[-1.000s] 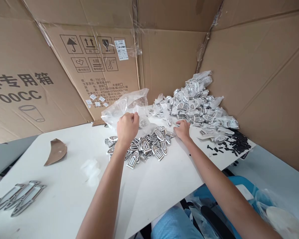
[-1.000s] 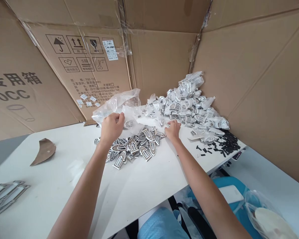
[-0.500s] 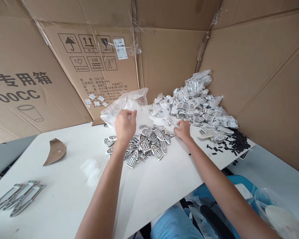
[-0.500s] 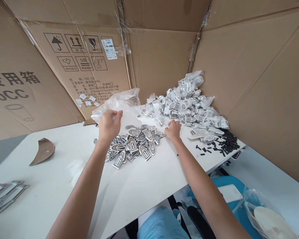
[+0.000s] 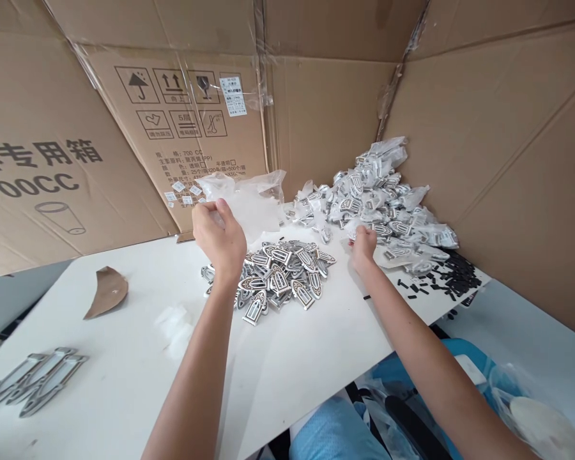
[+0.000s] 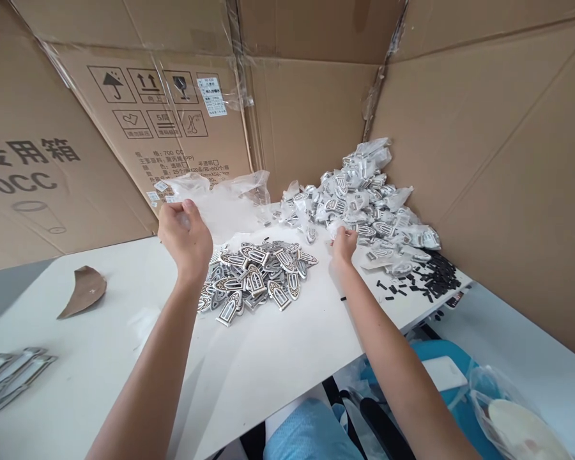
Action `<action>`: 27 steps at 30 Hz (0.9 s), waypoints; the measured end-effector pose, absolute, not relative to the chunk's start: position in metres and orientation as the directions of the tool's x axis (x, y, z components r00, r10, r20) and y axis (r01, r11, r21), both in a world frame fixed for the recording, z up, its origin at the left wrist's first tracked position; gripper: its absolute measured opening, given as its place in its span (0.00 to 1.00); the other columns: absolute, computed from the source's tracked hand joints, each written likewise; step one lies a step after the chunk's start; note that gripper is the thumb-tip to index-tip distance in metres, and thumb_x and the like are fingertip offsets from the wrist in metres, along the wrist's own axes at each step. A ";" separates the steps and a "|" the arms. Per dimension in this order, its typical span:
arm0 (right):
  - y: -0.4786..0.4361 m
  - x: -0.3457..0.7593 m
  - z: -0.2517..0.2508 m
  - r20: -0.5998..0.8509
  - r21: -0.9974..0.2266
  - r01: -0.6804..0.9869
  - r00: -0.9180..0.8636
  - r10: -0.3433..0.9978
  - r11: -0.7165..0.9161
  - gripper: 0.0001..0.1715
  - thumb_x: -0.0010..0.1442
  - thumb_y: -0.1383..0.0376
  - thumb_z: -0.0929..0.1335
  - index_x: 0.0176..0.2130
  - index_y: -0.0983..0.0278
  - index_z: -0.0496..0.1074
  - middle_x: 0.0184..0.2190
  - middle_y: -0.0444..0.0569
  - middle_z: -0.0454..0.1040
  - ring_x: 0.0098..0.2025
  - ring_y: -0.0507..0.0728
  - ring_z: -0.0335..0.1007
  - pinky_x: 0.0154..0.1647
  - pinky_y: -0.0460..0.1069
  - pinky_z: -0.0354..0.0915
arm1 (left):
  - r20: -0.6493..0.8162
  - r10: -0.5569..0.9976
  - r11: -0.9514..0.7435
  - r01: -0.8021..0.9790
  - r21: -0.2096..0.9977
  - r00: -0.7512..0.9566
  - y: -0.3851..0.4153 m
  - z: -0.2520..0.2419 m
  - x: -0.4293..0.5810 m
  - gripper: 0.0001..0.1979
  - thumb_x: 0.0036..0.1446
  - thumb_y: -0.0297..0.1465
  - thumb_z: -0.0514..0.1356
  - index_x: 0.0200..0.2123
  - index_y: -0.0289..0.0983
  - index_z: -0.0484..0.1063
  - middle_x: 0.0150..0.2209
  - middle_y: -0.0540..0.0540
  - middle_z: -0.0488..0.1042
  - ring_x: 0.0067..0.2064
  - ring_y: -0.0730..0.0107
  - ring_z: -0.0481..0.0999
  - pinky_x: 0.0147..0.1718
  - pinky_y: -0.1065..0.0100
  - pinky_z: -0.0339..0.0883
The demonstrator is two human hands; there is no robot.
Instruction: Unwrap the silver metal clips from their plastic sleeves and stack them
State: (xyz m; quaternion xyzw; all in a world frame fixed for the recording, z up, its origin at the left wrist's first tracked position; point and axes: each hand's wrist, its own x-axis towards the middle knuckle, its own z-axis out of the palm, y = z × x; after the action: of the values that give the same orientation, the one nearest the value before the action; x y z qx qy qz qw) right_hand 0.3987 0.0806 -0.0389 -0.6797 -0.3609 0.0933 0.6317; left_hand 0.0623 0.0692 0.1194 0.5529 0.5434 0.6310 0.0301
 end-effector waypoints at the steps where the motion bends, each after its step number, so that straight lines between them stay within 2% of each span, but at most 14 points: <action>1: 0.080 0.398 -0.035 0.296 -0.950 0.293 0.729 0.617 0.109 0.19 0.68 0.44 0.59 0.44 0.54 0.63 0.36 0.45 0.74 0.31 0.58 0.71 0.32 0.53 0.71 | 0.661 0.640 -0.407 0.557 0.724 -0.391 0.069 0.120 0.062 0.10 0.77 0.36 0.53 0.39 0.43 0.64 0.43 0.44 0.76 0.46 0.59 0.75 0.52 0.55 0.68; 4: 0.073 0.391 -0.022 0.204 -0.973 0.071 0.702 0.683 0.218 0.22 0.64 0.41 0.64 0.40 0.55 0.64 0.38 0.47 0.79 0.31 0.56 0.72 0.30 0.52 0.72 | 0.673 0.654 -0.422 0.572 0.703 -0.345 0.065 0.119 0.063 0.09 0.76 0.37 0.56 0.39 0.43 0.65 0.42 0.43 0.77 0.47 0.56 0.76 0.53 0.53 0.67; 6: 0.066 0.379 -0.012 0.160 -0.946 -0.134 0.599 0.785 0.295 0.20 0.63 0.43 0.69 0.40 0.55 0.67 0.41 0.49 0.83 0.32 0.56 0.73 0.29 0.52 0.73 | 0.696 0.659 -0.437 0.609 0.662 -0.285 0.062 0.118 0.066 0.10 0.75 0.36 0.58 0.38 0.43 0.65 0.42 0.43 0.78 0.46 0.55 0.77 0.53 0.53 0.67; 8: 0.058 0.363 -0.001 0.128 -0.836 -0.442 0.421 0.898 0.326 0.18 0.62 0.46 0.75 0.41 0.55 0.71 0.46 0.49 0.85 0.32 0.56 0.73 0.27 0.51 0.73 | 0.707 0.673 -0.442 0.648 0.621 -0.218 0.059 0.115 0.071 0.11 0.74 0.36 0.59 0.36 0.43 0.65 0.40 0.43 0.79 0.44 0.56 0.77 0.50 0.55 0.68; 10: 0.052 0.344 0.009 0.141 -0.729 -0.623 0.269 0.953 0.284 0.17 0.63 0.49 0.77 0.43 0.54 0.74 0.49 0.48 0.85 0.32 0.54 0.72 0.28 0.50 0.73 | 0.699 0.701 -0.454 0.667 0.590 -0.141 0.057 0.112 0.077 0.12 0.73 0.35 0.61 0.35 0.43 0.66 0.40 0.44 0.80 0.42 0.57 0.77 0.47 0.57 0.68; 16: 0.037 0.302 0.018 0.183 -0.734 -0.651 0.087 0.979 0.195 0.16 0.60 0.55 0.83 0.43 0.56 0.80 0.43 0.43 0.84 0.39 0.53 0.79 0.37 0.47 0.79 | 0.659 0.727 -0.634 0.556 0.537 0.192 0.054 0.103 0.089 0.07 0.70 0.31 0.64 0.37 0.42 0.69 0.40 0.46 0.82 0.41 0.61 0.79 0.44 0.59 0.70; 20: 0.036 0.294 0.012 0.145 -0.730 -0.665 0.071 0.987 0.155 0.17 0.57 0.61 0.84 0.42 0.56 0.80 0.43 0.42 0.85 0.41 0.55 0.83 0.41 0.48 0.83 | 0.643 0.731 -0.644 0.544 0.538 0.229 0.050 0.105 0.091 0.03 0.72 0.29 0.60 0.43 0.44 0.70 0.44 0.45 0.82 0.40 0.61 0.78 0.43 0.58 0.70; 24: 0.040 0.292 0.007 0.121 -0.682 -0.718 0.074 0.990 0.137 0.17 0.58 0.63 0.84 0.42 0.56 0.79 0.45 0.44 0.85 0.48 0.57 0.85 0.46 0.48 0.85 | 0.638 0.714 -0.669 0.551 0.499 0.288 0.047 0.108 0.090 0.10 0.73 0.23 0.52 0.44 0.44 0.70 0.45 0.44 0.78 0.43 0.60 0.78 0.45 0.58 0.71; 27: 0.044 0.287 0.003 0.101 -0.668 -0.731 0.093 0.991 0.136 0.17 0.58 0.65 0.83 0.43 0.56 0.78 0.46 0.43 0.85 0.51 0.57 0.85 0.46 0.48 0.86 | 0.601 0.697 -0.703 0.537 0.465 0.391 0.048 0.104 0.090 0.13 0.74 0.23 0.51 0.44 0.43 0.72 0.46 0.44 0.76 0.41 0.61 0.77 0.44 0.59 0.71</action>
State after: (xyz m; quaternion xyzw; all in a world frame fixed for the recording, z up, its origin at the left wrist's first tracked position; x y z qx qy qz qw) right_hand 0.2875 0.0443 0.0032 -0.2342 -0.2768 0.6141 0.7010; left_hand 0.0902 0.0484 0.1040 0.8283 0.3724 0.4070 0.0977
